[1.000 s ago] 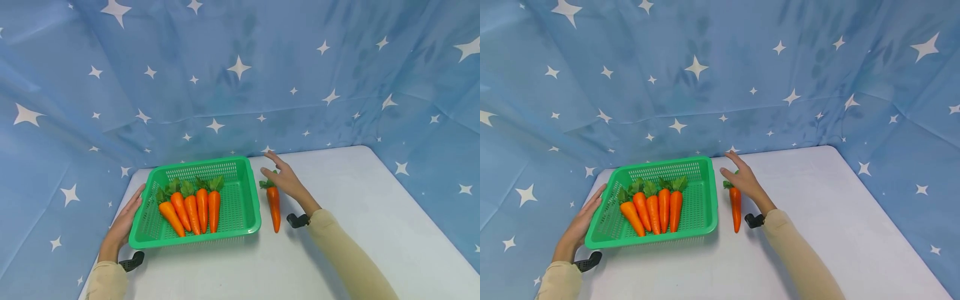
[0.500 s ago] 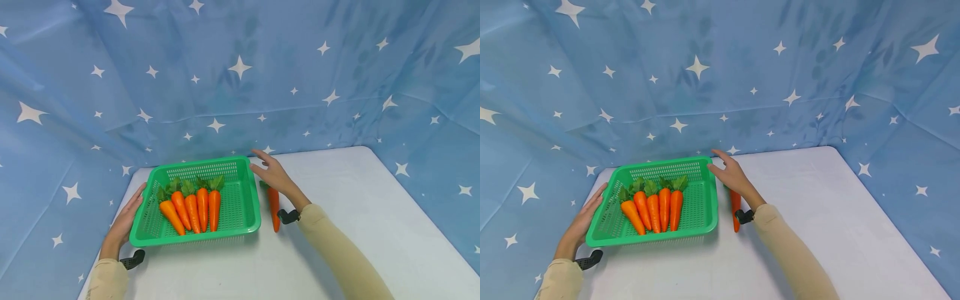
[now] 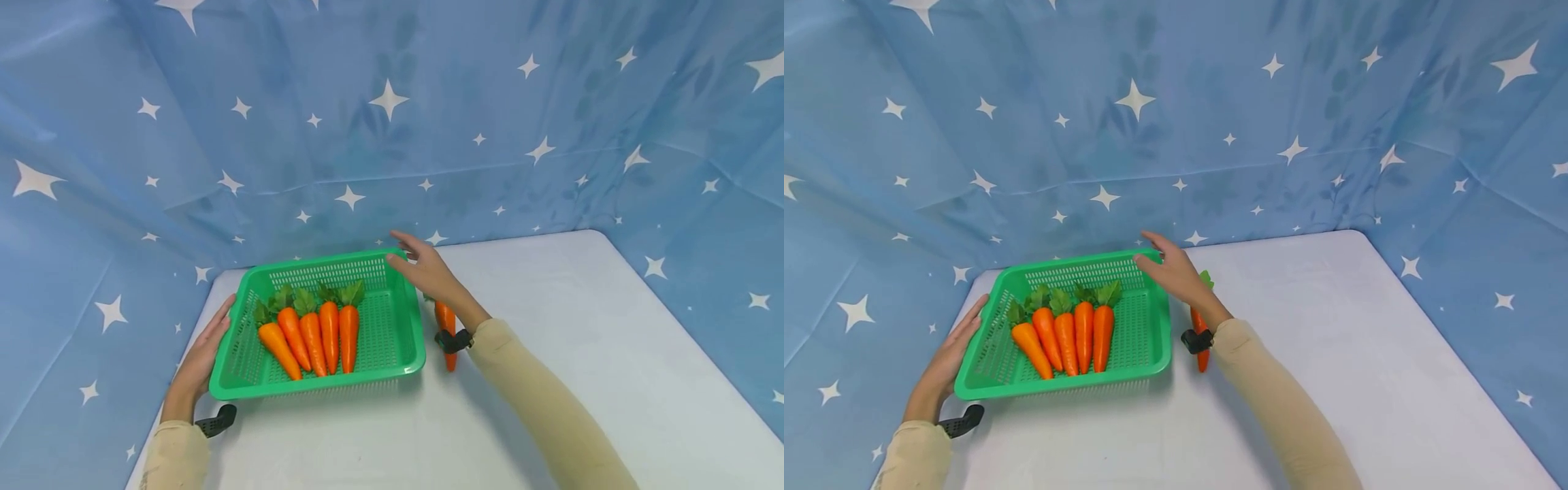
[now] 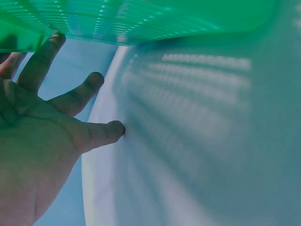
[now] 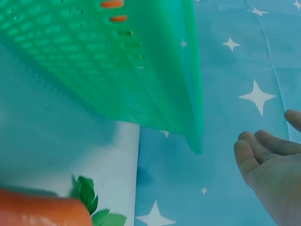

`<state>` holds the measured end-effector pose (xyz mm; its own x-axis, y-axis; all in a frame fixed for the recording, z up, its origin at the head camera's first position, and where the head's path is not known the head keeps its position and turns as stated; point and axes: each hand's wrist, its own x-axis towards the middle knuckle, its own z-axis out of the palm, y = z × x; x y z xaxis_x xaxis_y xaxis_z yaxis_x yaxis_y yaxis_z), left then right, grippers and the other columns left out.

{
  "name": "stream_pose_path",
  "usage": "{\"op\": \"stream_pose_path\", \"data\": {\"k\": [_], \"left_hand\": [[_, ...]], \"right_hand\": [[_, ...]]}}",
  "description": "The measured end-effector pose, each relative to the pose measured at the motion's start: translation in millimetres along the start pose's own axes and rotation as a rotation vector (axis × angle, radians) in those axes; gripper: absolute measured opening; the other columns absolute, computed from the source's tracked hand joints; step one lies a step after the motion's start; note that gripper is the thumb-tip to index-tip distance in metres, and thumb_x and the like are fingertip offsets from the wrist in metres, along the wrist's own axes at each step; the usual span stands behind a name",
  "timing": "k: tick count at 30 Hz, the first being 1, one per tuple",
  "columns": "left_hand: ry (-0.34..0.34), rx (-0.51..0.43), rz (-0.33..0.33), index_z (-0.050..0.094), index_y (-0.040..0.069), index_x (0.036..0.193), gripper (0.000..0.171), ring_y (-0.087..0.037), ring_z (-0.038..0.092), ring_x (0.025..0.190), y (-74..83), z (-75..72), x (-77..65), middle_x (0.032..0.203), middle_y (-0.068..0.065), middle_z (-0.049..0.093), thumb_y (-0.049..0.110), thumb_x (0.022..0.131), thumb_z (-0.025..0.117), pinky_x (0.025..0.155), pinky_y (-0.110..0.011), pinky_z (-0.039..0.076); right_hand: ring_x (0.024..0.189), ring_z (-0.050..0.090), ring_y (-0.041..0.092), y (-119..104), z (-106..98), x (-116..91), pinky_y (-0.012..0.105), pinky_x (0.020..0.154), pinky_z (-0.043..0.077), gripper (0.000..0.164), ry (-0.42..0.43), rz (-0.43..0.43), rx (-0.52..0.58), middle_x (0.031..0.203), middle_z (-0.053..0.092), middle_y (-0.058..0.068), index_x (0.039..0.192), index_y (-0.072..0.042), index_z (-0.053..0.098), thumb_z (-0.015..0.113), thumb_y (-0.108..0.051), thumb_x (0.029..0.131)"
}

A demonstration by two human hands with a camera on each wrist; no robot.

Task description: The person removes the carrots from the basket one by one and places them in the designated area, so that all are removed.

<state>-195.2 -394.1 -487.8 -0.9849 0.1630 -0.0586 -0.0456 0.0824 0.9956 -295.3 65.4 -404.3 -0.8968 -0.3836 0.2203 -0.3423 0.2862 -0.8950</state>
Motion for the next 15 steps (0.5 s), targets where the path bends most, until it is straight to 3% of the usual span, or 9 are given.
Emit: {"op": "stream_pose_path", "data": {"k": [7, 15], "left_hand": [[0.003, 0.005, 0.004, 0.010, 0.036, 0.174, 0.061, -0.003, 0.066, 0.105, 1.9, -1.3, 0.9, 0.177, -0.003, 0.006, 0.041, 0.119, 0.035, 0.083, -0.024, 0.059], [-0.036, -0.034, 0.025, 0.008, 0.034, 0.175, 0.059, -0.006, 0.068, 0.104, -1.1, -1.1, 0.5, 0.172, 0.002, 0.015, 0.037, 0.120, 0.032, 0.082, -0.027, 0.060]], "right_hand": [[0.151, 0.041, 0.035, -11, 13, 9, 0.055, 0.118, 0.039, 0.063, -0.025, -0.002, 0.023, 0.168, 0.040, 0.009, 0.166, -0.012, 0.041, 0.061, -0.033, 0.110], [0.152, 0.039, 0.035, -16, 27, 14, 0.055, 0.118, 0.039, 0.062, -0.062, 0.027, 0.072, 0.169, 0.039, 0.007, 0.166, -0.013, 0.041, 0.061, -0.031, 0.110]]}}
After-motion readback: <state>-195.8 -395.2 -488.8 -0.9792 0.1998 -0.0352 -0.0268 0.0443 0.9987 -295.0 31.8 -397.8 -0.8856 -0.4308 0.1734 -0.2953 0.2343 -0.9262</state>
